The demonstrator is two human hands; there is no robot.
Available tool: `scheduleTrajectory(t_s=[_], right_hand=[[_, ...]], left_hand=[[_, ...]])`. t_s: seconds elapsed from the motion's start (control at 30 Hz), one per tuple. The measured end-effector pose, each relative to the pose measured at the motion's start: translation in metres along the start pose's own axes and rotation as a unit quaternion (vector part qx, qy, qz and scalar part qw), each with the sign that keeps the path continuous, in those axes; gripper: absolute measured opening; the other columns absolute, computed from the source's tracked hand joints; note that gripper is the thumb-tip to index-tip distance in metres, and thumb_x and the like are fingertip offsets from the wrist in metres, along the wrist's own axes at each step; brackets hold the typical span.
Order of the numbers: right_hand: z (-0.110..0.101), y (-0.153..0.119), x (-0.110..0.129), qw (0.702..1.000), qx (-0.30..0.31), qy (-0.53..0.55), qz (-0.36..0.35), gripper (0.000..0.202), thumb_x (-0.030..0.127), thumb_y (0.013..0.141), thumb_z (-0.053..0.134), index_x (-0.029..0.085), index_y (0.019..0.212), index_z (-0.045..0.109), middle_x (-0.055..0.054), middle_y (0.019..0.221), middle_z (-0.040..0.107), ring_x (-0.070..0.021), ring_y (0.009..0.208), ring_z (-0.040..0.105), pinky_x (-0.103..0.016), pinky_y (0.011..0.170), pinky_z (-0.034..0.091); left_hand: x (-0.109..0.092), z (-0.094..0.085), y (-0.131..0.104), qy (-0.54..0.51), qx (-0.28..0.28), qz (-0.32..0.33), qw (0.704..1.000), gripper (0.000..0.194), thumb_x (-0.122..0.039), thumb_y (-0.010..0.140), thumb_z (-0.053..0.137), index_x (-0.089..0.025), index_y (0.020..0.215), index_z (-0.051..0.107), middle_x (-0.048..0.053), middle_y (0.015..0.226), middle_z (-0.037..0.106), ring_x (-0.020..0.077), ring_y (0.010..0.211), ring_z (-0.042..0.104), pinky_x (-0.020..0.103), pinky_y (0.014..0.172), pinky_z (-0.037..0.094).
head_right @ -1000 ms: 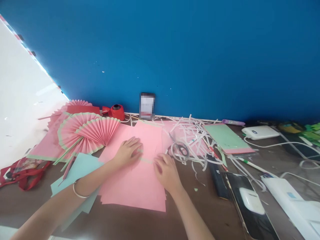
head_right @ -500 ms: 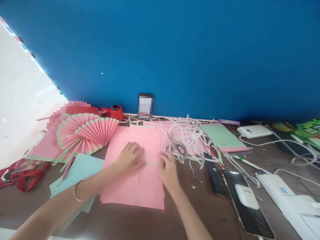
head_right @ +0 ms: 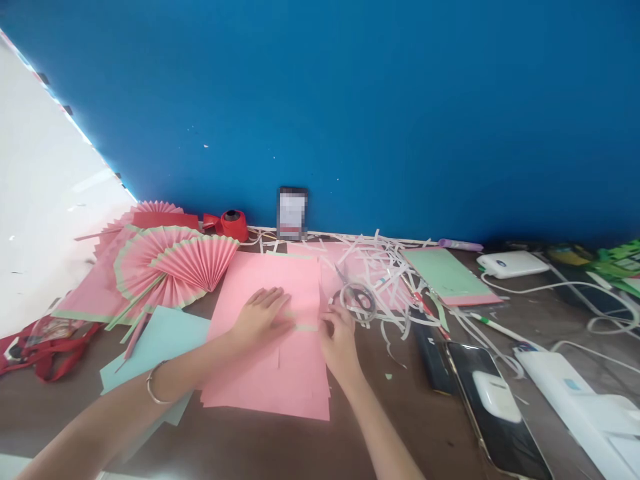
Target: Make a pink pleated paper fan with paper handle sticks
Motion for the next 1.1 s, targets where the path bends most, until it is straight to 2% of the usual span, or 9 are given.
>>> scheduleTrajectory(t_s=[0.17, 0.23, 0.33, 0.43, 0.63, 0.93, 1.1], right_hand=[[-0.006, 0.003, 0.006, 0.998, 0.016, 0.051, 0.036, 0.015, 0.032, 0.068, 0.054, 0.02, 0.067, 0.063, -0.01, 0.104, 0.057, -0.0257, 0.101, 0.052, -0.04, 0.083, 0.043], [-0.009, 0.004, 0.01, 0.997, 0.032, 0.064, 0.039, 0.016, 0.033, 0.069, 0.053, 0.019, 0.067, 0.062, -0.009, 0.098, 0.061, -0.0245, 0.095, 0.055, -0.037, 0.078, 0.044], [-0.012, 0.004, 0.017, 0.994, 0.06, 0.076, 0.051, 0.018, 0.034, 0.073, 0.051, 0.018, 0.074, 0.061, -0.006, 0.083, 0.064, -0.0213, 0.081, 0.058, -0.034, 0.072, 0.044], [-0.012, 0.004, 0.022, 0.99, 0.076, 0.096, 0.068, 0.021, 0.035, 0.074, 0.053, 0.018, 0.082, 0.059, -0.006, 0.079, 0.065, -0.0198, 0.075, 0.06, -0.031, 0.067, 0.044], [-0.013, 0.002, 0.026, 0.99, 0.062, 0.104, 0.07, 0.022, 0.036, 0.072, 0.057, 0.017, 0.083, 0.058, -0.006, 0.076, 0.065, -0.0195, 0.072, 0.06, -0.031, 0.065, 0.045], [-0.01, 0.002, 0.017, 0.989, 0.06, 0.12, 0.062, 0.023, 0.037, 0.075, 0.055, 0.017, 0.085, 0.058, -0.007, 0.08, 0.064, -0.0202, 0.077, 0.061, -0.032, 0.068, 0.047], [-0.009, 0.001, 0.016, 0.994, 0.044, 0.085, 0.054, 0.026, 0.039, 0.074, 0.056, 0.016, 0.086, 0.059, -0.007, 0.081, 0.064, -0.0185, 0.071, 0.058, -0.031, 0.065, 0.046]], left_hand=[[0.001, 0.001, -0.001, -0.026, -0.02, -0.021, 0.999, 0.048, -0.046, 0.081, 0.05, -0.021, 0.122, 0.045, 0.008, 0.123, 0.055, 0.023, 0.118, 0.047, 0.042, 0.102, 0.031], [0.002, 0.0, -0.001, -0.033, -0.027, -0.032, 0.999, 0.046, -0.046, 0.082, 0.049, -0.021, 0.121, 0.046, 0.008, 0.123, 0.055, 0.0223, 0.118, 0.047, 0.042, 0.103, 0.031], [0.003, -0.001, 0.001, -0.04, -0.029, -0.043, 0.998, 0.042, -0.045, 0.084, 0.048, -0.021, 0.117, 0.048, 0.008, 0.12, 0.057, 0.022, 0.116, 0.049, 0.041, 0.101, 0.033], [0.004, -0.003, 0.003, -0.05, -0.029, -0.051, 0.997, 0.037, -0.045, 0.085, 0.046, -0.021, 0.113, 0.052, 0.007, 0.116, 0.059, 0.0214, 0.113, 0.052, 0.04, 0.1, 0.034], [0.003, -0.008, 0.004, -0.064, -0.027, -0.059, 0.996, 0.035, -0.044, 0.085, 0.045, -0.021, 0.11, 0.054, 0.006, 0.113, 0.061, 0.0214, 0.11, 0.053, 0.04, 0.098, 0.036], [0.003, -0.008, 0.004, -0.069, -0.028, -0.06, 0.995, 0.033, -0.043, 0.085, 0.046, -0.021, 0.107, 0.056, 0.006, 0.112, 0.062, 0.0208, 0.109, 0.053, 0.04, 0.099, 0.035], [0.004, -0.006, 0.004, -0.064, -0.026, -0.059, 0.996, 0.035, -0.045, 0.085, 0.045, -0.021, 0.108, 0.055, 0.006, 0.113, 0.061, 0.0214, 0.11, 0.053, 0.04, 0.098, 0.035]])
Point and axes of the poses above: each hand's wrist, its own y-axis towards the middle knuckle, its own z-axis out of the palm, x = y × z, the point moved 2 cm from there along y, towards the middle knuckle
